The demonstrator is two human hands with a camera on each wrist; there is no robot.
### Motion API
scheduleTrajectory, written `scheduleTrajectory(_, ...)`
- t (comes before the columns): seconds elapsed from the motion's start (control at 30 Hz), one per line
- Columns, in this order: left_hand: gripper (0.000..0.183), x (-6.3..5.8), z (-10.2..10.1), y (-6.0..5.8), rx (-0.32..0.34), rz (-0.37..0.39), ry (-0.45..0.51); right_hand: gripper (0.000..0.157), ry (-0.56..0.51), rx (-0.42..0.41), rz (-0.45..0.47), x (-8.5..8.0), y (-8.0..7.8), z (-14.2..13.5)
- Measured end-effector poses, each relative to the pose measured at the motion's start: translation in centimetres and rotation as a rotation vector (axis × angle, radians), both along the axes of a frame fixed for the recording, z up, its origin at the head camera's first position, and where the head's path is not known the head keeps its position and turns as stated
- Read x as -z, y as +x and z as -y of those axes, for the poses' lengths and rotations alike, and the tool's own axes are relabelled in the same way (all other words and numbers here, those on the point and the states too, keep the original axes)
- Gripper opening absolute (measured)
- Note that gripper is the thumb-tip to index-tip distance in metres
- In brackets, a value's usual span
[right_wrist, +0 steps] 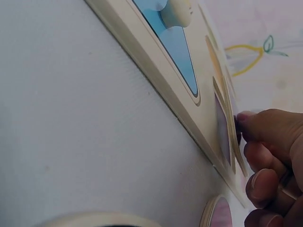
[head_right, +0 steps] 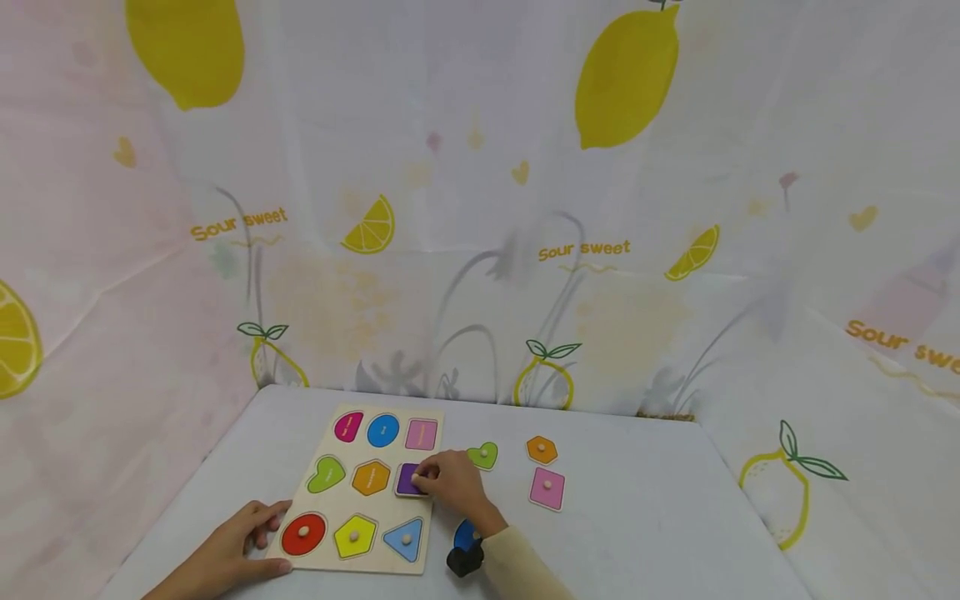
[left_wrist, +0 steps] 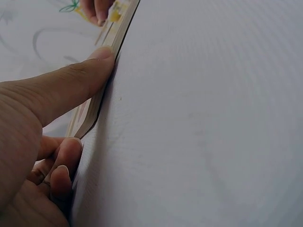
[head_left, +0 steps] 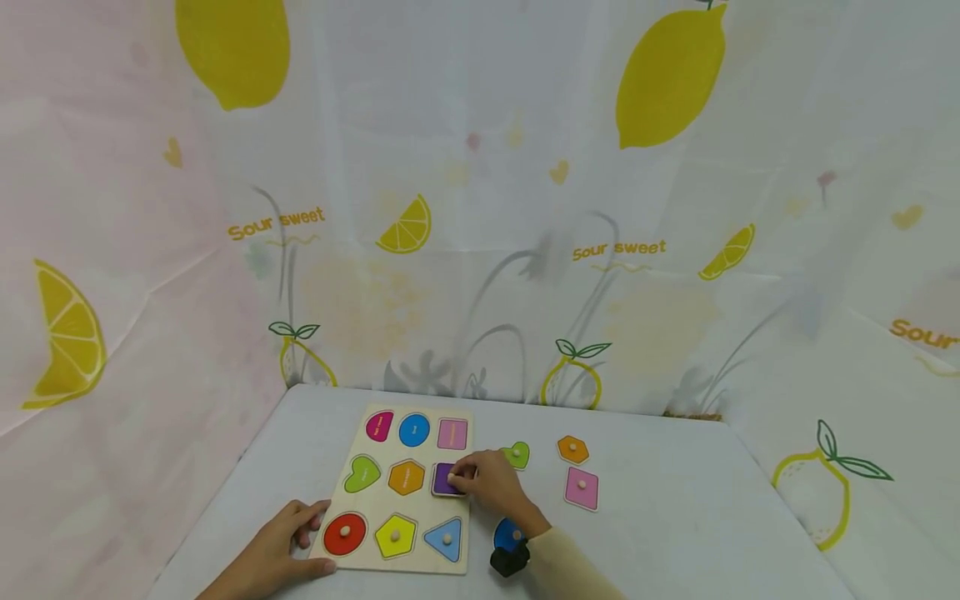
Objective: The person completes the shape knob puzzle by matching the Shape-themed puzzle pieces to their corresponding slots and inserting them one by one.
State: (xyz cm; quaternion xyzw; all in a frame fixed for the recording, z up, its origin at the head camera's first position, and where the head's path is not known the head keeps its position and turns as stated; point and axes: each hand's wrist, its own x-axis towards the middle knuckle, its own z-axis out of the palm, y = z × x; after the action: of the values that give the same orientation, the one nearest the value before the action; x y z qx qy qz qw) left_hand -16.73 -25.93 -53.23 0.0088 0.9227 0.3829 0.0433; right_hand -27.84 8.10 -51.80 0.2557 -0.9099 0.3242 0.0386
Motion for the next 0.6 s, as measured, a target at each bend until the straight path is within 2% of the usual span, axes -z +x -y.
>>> scheduleTrajectory(0.3,0.1,0.28,-0.01,0.13,-0.022,0.022,0.008,0.015,0.044,0.024,0.0,0.64,0.03,0.71)
scheduleTrajectory(0.6,0.099,0.24,0.03,0.14,-0.014,0.001,0.005,0.014,0.016,0.028,0.016,0.03,0.19,0.92)
